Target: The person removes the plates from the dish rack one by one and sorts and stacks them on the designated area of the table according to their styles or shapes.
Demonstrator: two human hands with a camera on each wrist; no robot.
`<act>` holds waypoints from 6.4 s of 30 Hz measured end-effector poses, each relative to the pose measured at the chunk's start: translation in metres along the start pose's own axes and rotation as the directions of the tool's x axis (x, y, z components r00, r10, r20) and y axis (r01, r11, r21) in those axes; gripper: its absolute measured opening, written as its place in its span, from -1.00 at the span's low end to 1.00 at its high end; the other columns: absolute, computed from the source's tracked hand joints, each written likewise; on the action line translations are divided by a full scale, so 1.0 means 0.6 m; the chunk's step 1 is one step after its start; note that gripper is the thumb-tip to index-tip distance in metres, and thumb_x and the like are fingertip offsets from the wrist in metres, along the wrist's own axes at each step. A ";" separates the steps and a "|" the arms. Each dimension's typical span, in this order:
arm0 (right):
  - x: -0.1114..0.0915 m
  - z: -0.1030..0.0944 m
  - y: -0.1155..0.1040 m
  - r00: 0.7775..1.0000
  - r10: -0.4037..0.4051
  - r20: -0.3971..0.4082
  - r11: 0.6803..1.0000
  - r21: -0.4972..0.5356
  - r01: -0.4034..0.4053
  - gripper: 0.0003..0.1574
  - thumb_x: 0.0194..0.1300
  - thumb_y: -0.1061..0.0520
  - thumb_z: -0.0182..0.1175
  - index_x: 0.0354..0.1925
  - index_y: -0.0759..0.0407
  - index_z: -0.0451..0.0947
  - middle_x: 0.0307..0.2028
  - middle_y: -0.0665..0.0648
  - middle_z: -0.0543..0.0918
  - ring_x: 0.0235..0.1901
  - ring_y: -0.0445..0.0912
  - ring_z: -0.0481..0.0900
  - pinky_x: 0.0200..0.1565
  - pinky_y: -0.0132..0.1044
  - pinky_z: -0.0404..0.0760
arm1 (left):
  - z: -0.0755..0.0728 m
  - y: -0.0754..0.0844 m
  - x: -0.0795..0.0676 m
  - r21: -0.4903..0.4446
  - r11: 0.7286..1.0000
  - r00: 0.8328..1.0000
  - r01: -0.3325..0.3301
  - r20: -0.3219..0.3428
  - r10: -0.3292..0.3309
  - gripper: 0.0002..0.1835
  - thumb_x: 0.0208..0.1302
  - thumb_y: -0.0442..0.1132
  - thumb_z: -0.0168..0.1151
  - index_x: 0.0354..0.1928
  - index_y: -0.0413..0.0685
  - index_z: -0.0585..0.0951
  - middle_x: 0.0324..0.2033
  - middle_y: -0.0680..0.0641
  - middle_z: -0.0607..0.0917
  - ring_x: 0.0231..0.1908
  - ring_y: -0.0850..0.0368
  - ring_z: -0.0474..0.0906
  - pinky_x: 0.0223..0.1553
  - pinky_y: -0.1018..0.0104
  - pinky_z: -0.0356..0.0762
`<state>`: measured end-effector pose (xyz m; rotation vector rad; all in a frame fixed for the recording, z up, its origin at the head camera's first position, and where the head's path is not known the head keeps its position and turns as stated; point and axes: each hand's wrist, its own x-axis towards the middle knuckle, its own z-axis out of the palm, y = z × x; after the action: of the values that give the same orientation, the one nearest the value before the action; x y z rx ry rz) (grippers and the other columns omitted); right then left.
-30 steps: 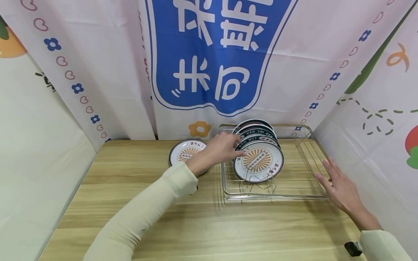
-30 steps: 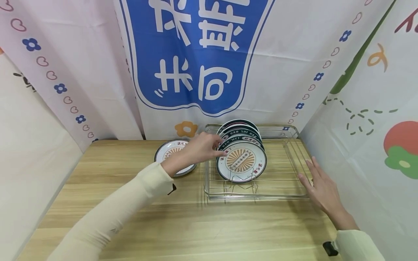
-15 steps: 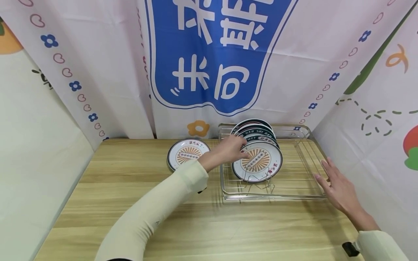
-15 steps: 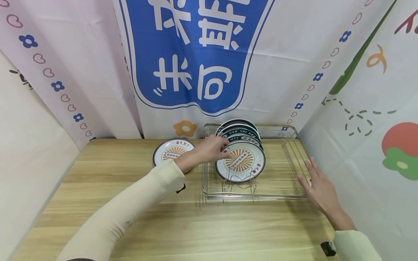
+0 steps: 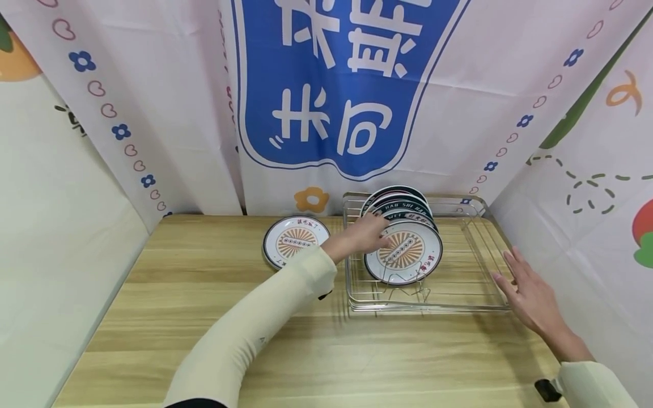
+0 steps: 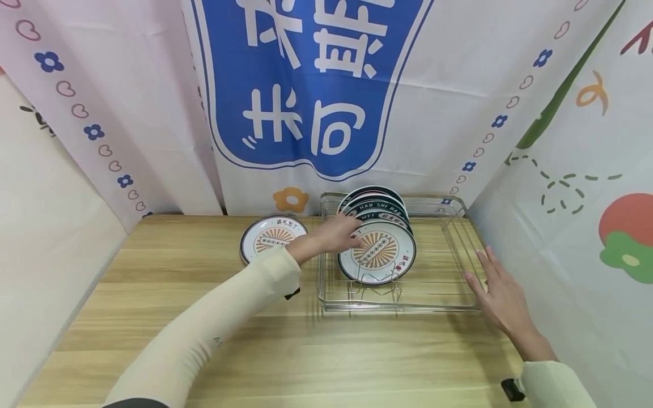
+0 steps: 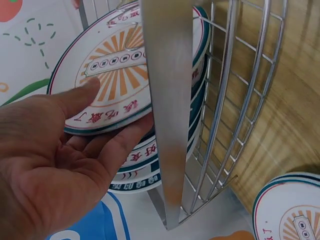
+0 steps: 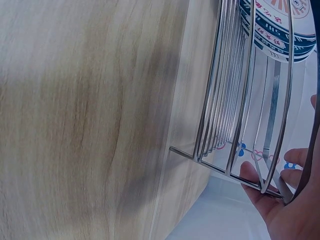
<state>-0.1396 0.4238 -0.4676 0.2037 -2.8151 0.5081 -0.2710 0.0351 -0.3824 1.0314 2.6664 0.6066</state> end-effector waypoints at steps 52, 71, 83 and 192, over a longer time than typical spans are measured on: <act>0.003 0.001 -0.001 1.000 0.020 0.021 1.000 0.005 -0.020 -0.17 0.68 -0.09 -0.03 0.62 0.36 0.08 0.64 0.41 0.02 0.16 0.60 0.47 0.05 0.54 0.38 | -0.034 0.005 -0.087 0.033 0.998 0.911 -0.053 -0.408 0.062 -0.76 0.58 -0.24 0.23 -0.35 -0.10 0.60 -0.61 -0.01 0.55 -0.60 0.16 0.44 -0.45 0.30 0.50; -0.004 -0.004 -0.002 0.999 0.028 0.031 1.000 0.007 -0.029 -0.17 0.69 -0.10 -0.07 0.64 0.32 0.03 0.65 0.39 -0.02 0.21 0.62 0.41 0.04 0.56 0.37 | -0.116 -0.020 -0.166 -0.048 0.996 0.855 -0.072 -0.518 0.037 -0.79 0.55 -0.28 0.26 0.06 -0.20 0.76 -0.23 -0.15 0.86 -0.46 0.10 0.70 -0.42 0.31 0.60; -0.004 -0.001 0.001 0.999 0.029 0.024 1.000 0.000 -0.029 -0.18 0.68 -0.09 -0.05 0.62 0.34 0.08 0.65 0.40 0.01 0.19 0.62 0.43 0.00 0.57 0.39 | -0.155 -0.075 -0.217 -0.149 0.989 0.850 0.026 -0.518 -0.100 -0.69 0.60 -0.29 0.18 0.23 -0.29 0.66 -0.15 -0.26 0.83 -0.41 0.02 0.75 -0.45 0.30 0.67; -0.001 0.002 0.003 1.000 0.013 -0.014 1.000 -0.007 -0.013 -0.18 0.66 -0.05 0.01 0.59 0.41 0.12 0.62 0.42 0.08 -0.04 0.48 0.64 0.00 0.50 0.43 | 0.002 -0.333 -0.231 -0.023 0.754 0.749 0.657 -0.100 -0.655 -0.50 0.44 0.18 0.33 -0.20 -0.20 0.64 -0.54 -0.09 0.62 -0.46 0.02 0.55 -0.32 0.16 0.45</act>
<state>-0.1400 0.4250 -0.4696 0.1793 -2.8059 0.5005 -0.2871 -0.1925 -0.4660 0.0009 2.8478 0.4840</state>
